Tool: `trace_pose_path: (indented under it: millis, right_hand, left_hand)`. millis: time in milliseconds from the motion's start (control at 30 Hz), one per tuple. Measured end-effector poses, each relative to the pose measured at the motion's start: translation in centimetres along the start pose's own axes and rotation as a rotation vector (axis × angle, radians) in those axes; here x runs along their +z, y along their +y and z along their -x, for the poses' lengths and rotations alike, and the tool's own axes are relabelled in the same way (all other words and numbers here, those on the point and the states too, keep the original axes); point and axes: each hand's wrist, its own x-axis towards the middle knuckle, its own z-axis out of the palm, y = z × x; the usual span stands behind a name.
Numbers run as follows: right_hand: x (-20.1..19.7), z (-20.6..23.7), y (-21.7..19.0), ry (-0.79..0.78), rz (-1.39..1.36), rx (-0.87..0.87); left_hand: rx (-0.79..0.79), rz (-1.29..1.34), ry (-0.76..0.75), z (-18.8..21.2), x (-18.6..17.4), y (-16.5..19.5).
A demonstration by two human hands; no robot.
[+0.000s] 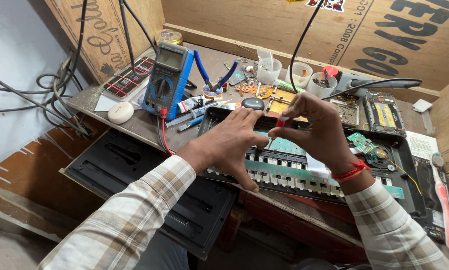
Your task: The person uses a small screwdriver to tighten screws on a disassembled electronic device, likely a keyboard, on a cluttered workbench. They manipulate the device's casing and internal components, then reattach the casing and continue securing it with screws.
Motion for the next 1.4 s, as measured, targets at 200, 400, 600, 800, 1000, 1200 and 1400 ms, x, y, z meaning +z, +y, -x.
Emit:
trace_pose_path:
  millis: [200, 400, 600, 800, 1000, 1200, 1400]
  right_hand:
    - [0.0, 0.2, 0.4, 0.039, -0.107, 0.144]
    - [-0.1, 0.2, 0.6, -0.015, -0.177, 0.162]
    - [-0.2, 0.0, 0.6, 0.021, 0.038, 0.075]
    - [-0.2, -0.1, 0.4, 0.03, -0.086, 0.177]
    - [-0.2, -0.4, 0.5, 0.006, -0.149, 0.176]
    - [-0.2, -0.3, 0.7, 0.058, 0.05, 0.082]
    - [0.2, -0.3, 0.9, 0.041, -0.103, 0.172]
  left_hand:
    - [-0.02, 0.009, -0.014, 0.1, 0.2, -0.2]
    - [-0.026, 0.017, -0.024, 0.0, 0.1, -0.1]
    - [-0.021, 0.024, -0.029, -0.1, -0.4, 0.0]
    - [-0.026, -0.009, -0.033, -0.2, -0.6, 0.1]
    - [-0.002, 0.022, 0.023, -0.2, -0.6, 0.0]
    - [-0.013, 0.023, 0.004, -0.1, -0.4, -0.1]
    - [-0.031, 0.041, -0.016, 0.0, -0.5, -0.2]
